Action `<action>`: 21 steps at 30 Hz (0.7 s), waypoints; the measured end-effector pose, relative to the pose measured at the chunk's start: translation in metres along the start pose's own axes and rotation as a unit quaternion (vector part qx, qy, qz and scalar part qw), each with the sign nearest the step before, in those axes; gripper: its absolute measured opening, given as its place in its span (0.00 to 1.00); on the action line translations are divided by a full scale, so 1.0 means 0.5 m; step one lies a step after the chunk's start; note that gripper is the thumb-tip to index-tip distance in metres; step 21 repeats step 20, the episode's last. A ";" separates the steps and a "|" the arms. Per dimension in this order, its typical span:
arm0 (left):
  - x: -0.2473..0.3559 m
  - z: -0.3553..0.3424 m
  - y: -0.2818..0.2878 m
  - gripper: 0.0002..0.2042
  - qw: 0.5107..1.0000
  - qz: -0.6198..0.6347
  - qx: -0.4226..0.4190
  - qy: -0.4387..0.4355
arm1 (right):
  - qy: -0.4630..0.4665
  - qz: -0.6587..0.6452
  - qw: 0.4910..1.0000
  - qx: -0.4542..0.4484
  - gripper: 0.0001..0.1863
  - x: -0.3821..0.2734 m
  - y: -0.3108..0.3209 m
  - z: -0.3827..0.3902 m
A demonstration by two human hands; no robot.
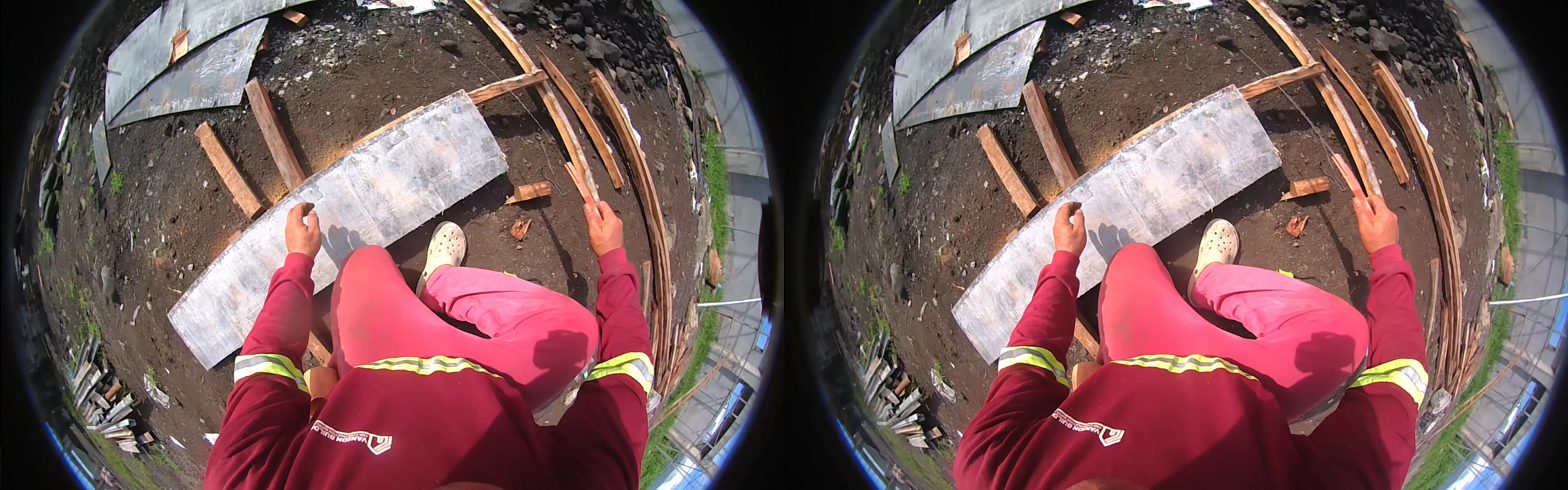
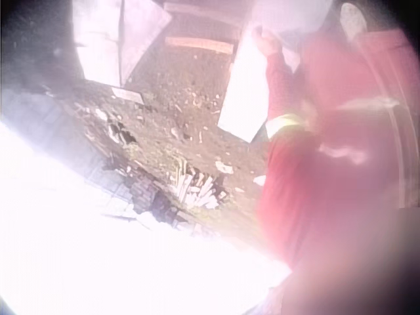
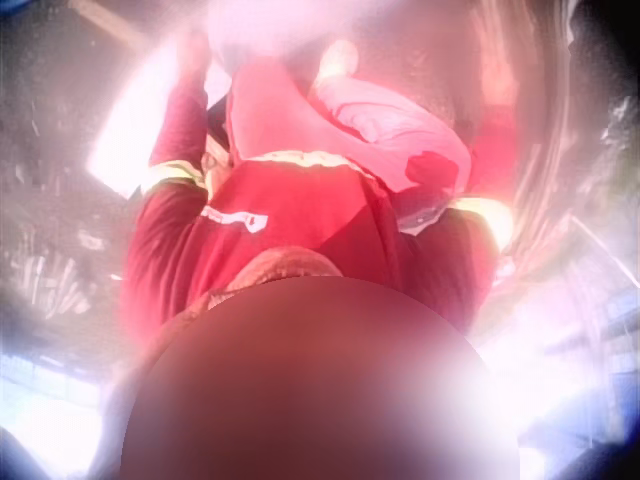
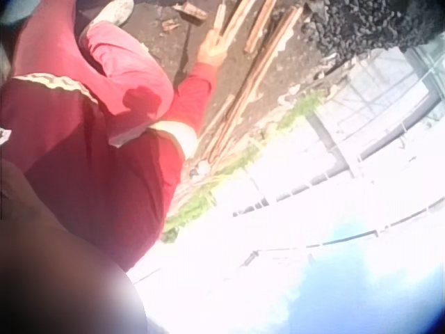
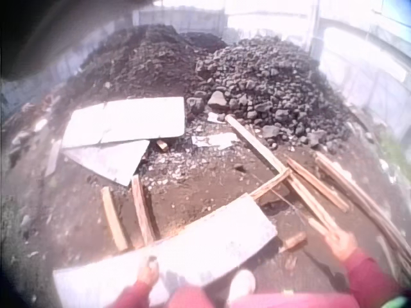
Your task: The person uses a hammer to tap tiles into place along a curved wooden frame on the ground. They then measure and cut a tile with a hand saw, placing the cut piece into the frame.
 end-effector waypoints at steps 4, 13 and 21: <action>-0.055 0.186 0.055 0.02 0.983 0.127 -0.105 0.082 | -0.175 0.013 0.973 0.152 0.22 0.195 0.128 0.280; -0.129 0.230 0.051 0.02 0.930 0.194 -0.298 0.089 | -0.574 -0.034 0.778 0.253 0.28 0.275 0.003 0.738; -0.052 0.103 0.099 0.05 0.926 0.127 -0.345 0.083 | -0.602 -0.059 0.739 0.297 0.32 0.333 -0.060 0.794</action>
Point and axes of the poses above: each hand's wrist, its own z-axis away from the middle knuckle, its own y-axis out of the back of the hand, x = y × z, the point moved 3 cm from there along -z, towards the middle knuckle, and after that the axes turned 15 degrees about -z, right-handed, at the moved point
